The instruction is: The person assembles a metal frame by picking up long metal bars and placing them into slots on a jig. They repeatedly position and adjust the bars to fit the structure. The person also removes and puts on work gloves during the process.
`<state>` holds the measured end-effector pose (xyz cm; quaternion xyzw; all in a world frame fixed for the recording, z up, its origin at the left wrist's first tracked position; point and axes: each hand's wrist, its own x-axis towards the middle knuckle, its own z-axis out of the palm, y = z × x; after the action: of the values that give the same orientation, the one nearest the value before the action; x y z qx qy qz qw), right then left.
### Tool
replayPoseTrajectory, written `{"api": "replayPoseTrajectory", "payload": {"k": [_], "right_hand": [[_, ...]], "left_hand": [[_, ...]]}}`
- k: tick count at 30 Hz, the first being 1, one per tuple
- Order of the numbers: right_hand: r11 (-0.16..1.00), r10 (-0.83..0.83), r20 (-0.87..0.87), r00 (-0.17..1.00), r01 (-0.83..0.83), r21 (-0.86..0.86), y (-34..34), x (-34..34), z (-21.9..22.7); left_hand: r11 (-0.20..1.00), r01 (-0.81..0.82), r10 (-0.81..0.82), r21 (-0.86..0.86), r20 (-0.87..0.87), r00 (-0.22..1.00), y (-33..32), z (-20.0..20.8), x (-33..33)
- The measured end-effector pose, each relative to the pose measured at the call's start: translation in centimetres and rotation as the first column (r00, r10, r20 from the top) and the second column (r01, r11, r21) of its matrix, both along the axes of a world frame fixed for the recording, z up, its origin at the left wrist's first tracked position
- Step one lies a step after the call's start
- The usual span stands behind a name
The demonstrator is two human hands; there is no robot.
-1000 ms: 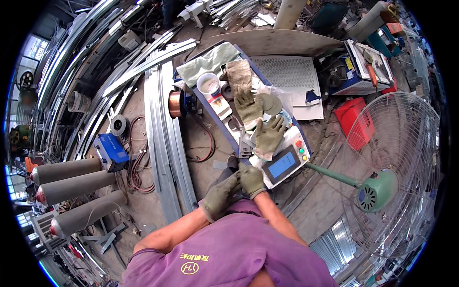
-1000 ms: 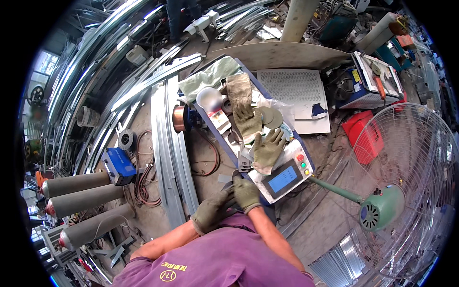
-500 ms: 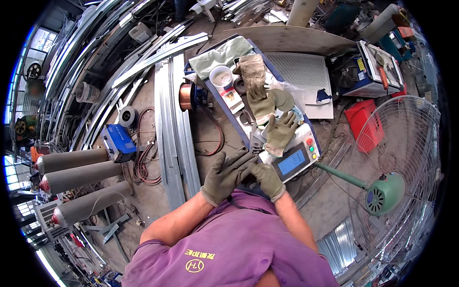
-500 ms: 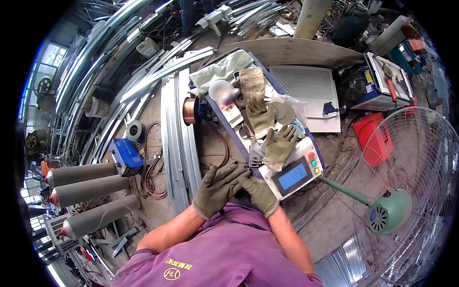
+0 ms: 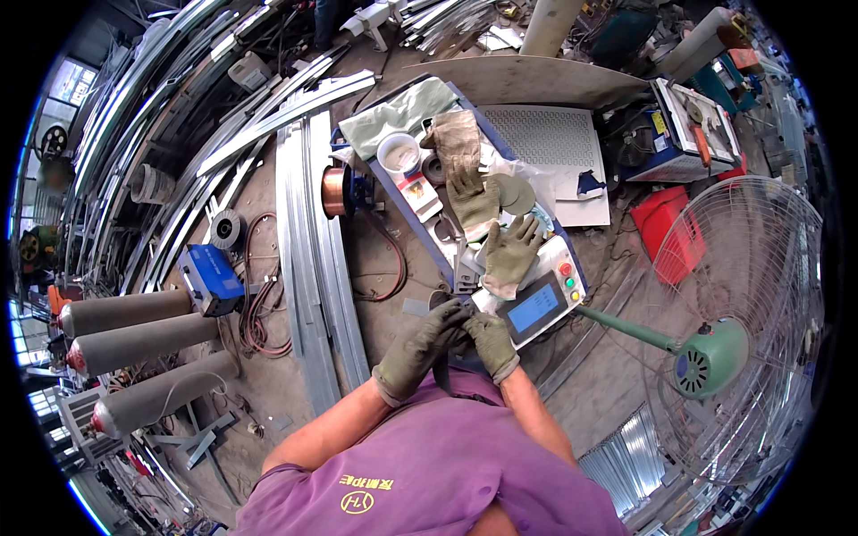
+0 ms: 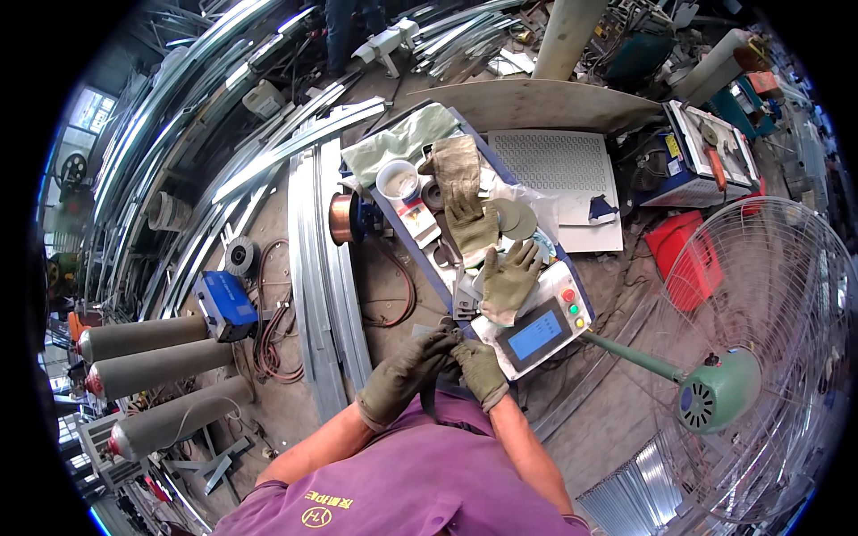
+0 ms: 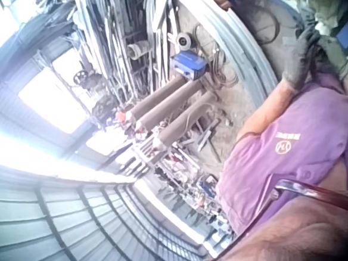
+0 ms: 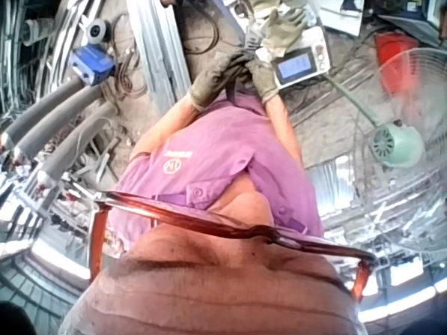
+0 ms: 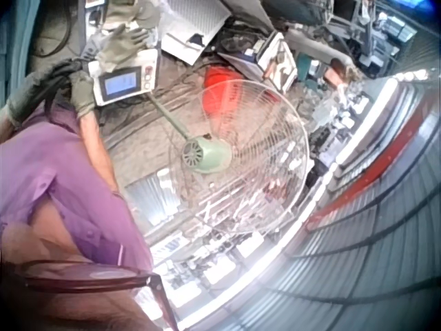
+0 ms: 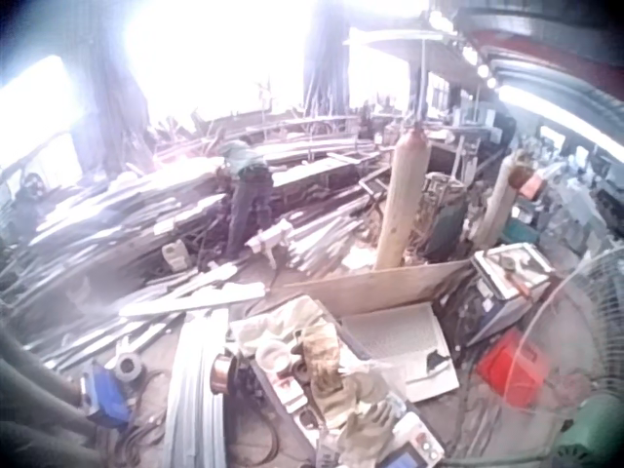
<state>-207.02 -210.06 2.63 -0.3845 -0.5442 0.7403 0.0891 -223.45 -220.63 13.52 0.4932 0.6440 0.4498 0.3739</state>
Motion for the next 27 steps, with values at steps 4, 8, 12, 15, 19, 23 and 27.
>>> {"api": "replayPoseTrajectory", "payload": {"k": [4,8,12,15,19,23,27], "right_hand": [[0.918,-0.226,-0.044,0.973,0.197,-0.344,2.3,-2.1,4.9],[0.938,0.134,0.338,0.932,-0.229,0.260,1.9,-1.7,-0.8],[0.747,0.027,0.452,0.892,-0.318,0.584,0.3,-2.3,-4.4],[0.878,0.001,0.490,0.872,-0.235,0.417,0.0,-2.4,-2.6],[0.867,-0.016,0.476,0.880,-0.225,0.445,0.2,-2.0,-1.9],[0.790,-0.081,0.470,0.879,-0.231,0.568,-0.2,-1.6,-3.3],[0.894,-0.063,0.411,0.909,-0.131,0.428,-0.1,-2.1,-1.9]], "left_hand": [[0.982,0.008,0.148,-0.191,0.786,0.600,0.8,-2.1,0.4],[0.916,0.067,0.371,-0.395,0.899,0.233,1.1,-4.6,3.2],[0.921,-0.039,0.386,-0.387,0.898,0.210,0.6,-8.7,5.4],[0.946,0.037,0.134,-0.321,0.493,0.860,-1.1,-10.0,5.4],[0.922,0.011,0.382,-0.388,0.913,0.144,-1.6,-8.8,5.4],[0.937,0.079,0.350,-0.341,0.921,-0.173,-1.2,-3.9,3.8],[0.911,0.051,0.410,-0.410,0.912,0.006,-2.1,-4.1,2.8]]}}
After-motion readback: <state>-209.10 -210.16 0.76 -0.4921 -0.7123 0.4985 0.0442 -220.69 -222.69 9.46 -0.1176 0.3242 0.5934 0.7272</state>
